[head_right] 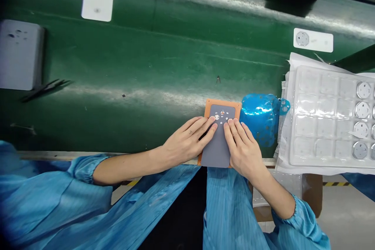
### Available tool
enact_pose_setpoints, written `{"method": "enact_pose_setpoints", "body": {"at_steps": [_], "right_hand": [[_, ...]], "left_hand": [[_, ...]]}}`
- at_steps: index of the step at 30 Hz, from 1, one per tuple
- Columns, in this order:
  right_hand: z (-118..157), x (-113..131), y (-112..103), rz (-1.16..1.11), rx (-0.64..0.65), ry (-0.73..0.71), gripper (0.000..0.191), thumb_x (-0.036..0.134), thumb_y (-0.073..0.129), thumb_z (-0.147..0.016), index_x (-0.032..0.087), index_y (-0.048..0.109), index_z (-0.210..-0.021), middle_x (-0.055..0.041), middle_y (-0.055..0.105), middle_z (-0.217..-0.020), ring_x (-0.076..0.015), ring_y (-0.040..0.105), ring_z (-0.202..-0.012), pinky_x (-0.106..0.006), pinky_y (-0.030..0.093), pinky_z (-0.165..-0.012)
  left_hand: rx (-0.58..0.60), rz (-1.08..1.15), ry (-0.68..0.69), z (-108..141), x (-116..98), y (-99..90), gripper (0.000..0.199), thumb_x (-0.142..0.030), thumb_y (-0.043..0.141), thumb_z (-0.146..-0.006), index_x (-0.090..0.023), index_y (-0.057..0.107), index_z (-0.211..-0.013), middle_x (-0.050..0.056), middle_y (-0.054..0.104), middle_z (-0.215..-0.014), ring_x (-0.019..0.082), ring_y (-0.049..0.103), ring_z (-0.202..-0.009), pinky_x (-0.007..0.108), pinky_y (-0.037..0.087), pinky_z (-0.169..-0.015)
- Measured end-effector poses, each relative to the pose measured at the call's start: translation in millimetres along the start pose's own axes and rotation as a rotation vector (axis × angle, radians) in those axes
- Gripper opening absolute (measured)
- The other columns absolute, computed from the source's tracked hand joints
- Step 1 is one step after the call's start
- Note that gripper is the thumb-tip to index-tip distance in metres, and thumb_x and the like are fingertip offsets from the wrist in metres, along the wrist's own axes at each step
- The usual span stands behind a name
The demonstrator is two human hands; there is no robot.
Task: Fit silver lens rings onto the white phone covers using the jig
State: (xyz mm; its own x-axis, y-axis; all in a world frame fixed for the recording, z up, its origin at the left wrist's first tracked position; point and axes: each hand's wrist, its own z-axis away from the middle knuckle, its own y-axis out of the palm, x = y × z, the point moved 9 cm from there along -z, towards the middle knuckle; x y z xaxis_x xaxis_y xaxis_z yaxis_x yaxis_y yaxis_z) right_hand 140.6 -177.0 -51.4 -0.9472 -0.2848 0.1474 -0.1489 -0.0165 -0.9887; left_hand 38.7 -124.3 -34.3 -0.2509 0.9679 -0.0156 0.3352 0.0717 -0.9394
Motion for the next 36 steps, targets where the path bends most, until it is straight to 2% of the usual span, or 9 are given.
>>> {"method": "enact_pose_setpoints", "body": {"at_steps": [5, 10, 14, 16, 19, 22, 27, 31, 36], "right_hand": [[0, -1, 4, 0.013, -0.004, -0.005, 0.079, 0.009, 0.042, -0.09, 0.005, 0.013, -0.164, -0.0212, 0.037, -0.163, -0.0345, 0.033, -0.154, -0.053, 0.039, -0.123], [3, -10, 4, -0.074, -0.101, -0.012, 0.069, 0.01, 0.044, -0.092, 0.01, 0.033, -0.16, -0.0175, 0.046, -0.158, -0.032, 0.04, -0.151, -0.054, 0.04, -0.122], [5, -29, -27, -0.365, -0.399, -0.001, 0.048, 0.012, 0.047, -0.098, 0.025, 0.059, -0.143, -0.0096, 0.065, -0.141, -0.0276, 0.059, -0.135, -0.051, 0.049, -0.115], [11, -54, -44, -0.664, -0.637, 0.103, 0.037, 0.018, 0.051, -0.1, 0.03, 0.065, -0.132, -0.0062, 0.072, -0.131, -0.0267, 0.067, -0.124, -0.052, 0.054, -0.108], [15, -93, -42, -1.138, -0.873, 0.284, 0.033, 0.025, 0.05, -0.102, 0.035, 0.064, -0.13, -0.0025, 0.074, -0.121, -0.0215, 0.073, -0.109, -0.048, 0.059, -0.098], [7, -111, -25, -1.393, -0.869, 0.404, 0.032, 0.031, 0.043, -0.104, 0.032, 0.064, -0.127, -0.0053, 0.073, -0.12, -0.0214, 0.07, -0.11, -0.05, 0.056, -0.102], [-3, -115, -18, -1.451, -0.761, 0.38, 0.038, 0.042, 0.033, -0.101, 0.027, 0.064, -0.117, -0.0092, 0.068, -0.112, -0.0255, 0.065, -0.109, -0.055, 0.051, -0.106], [-8, -111, -17, -1.443, -0.679, 0.353, 0.038, 0.046, 0.031, -0.097, 0.027, 0.061, -0.112, -0.0096, 0.064, -0.107, -0.0261, 0.062, -0.105, -0.053, 0.049, -0.108], [-10, -111, -23, -1.436, -0.711, 0.357, 0.037, 0.045, 0.033, -0.095, 0.026, 0.06, -0.113, -0.0106, 0.063, -0.1, -0.0277, 0.063, -0.101, -0.055, 0.046, -0.11]], "left_hand": [[0.018, 0.041, -0.003, 0, 0, 7.6, 0.029, -0.013, 0.055, -0.096, -0.001, 0.062, -0.121, 0.028, 0.065, -0.131, 0.033, 0.065, -0.114, 0.047, 0.056, -0.097], [0.129, 0.121, 0.001, -3, 5, 8.1, 0.035, -0.012, 0.058, -0.092, -0.002, 0.062, -0.125, 0.029, 0.062, -0.135, 0.036, 0.062, -0.121, 0.051, 0.053, -0.102], [0.153, 0.45, 0.043, -25, 28, -17.0, 0.065, -0.024, 0.078, -0.083, -0.011, 0.053, -0.141, 0.022, 0.059, -0.143, 0.04, 0.05, -0.138, 0.057, 0.048, -0.111], [0.027, 0.681, -0.035, -43, 49, -37.4, 0.077, -0.031, 0.083, -0.08, -0.018, 0.047, -0.148, 0.017, 0.057, -0.148, 0.035, 0.047, -0.143, 0.052, 0.047, -0.114], [-0.188, 1.0, -0.253, -67, 72, -51.0, 0.06, -0.029, 0.082, -0.082, -0.019, 0.056, -0.135, 0.012, 0.067, -0.133, 0.026, 0.065, -0.123, 0.04, 0.056, -0.104], [-0.293, 1.121, -0.265, -87, 60, -52.3, 0.035, -0.024, 0.078, -0.084, -0.016, 0.063, -0.115, 0.008, 0.073, -0.112, 0.019, 0.072, -0.1, 0.032, 0.06, -0.089], [-0.5, 0.919, -0.059, -101, 28, -66.6, 0.013, -0.017, 0.062, -0.095, -0.014, 0.065, -0.108, 0.009, 0.073, -0.103, 0.019, 0.069, -0.098, 0.033, 0.059, -0.09], [-0.617, 0.756, 0.023, -102, 20, -71.1, 0.016, -0.014, 0.05, -0.1, -0.014, 0.066, -0.101, 0.009, 0.074, -0.098, 0.018, 0.069, -0.094, 0.033, 0.059, -0.09], [-0.668, 0.553, 0.047, -100, 19, -74.4, 0.018, -0.017, 0.05, -0.1, -0.015, 0.068, -0.095, 0.009, 0.074, -0.095, 0.018, 0.067, -0.088, 0.033, 0.058, -0.083]]}}
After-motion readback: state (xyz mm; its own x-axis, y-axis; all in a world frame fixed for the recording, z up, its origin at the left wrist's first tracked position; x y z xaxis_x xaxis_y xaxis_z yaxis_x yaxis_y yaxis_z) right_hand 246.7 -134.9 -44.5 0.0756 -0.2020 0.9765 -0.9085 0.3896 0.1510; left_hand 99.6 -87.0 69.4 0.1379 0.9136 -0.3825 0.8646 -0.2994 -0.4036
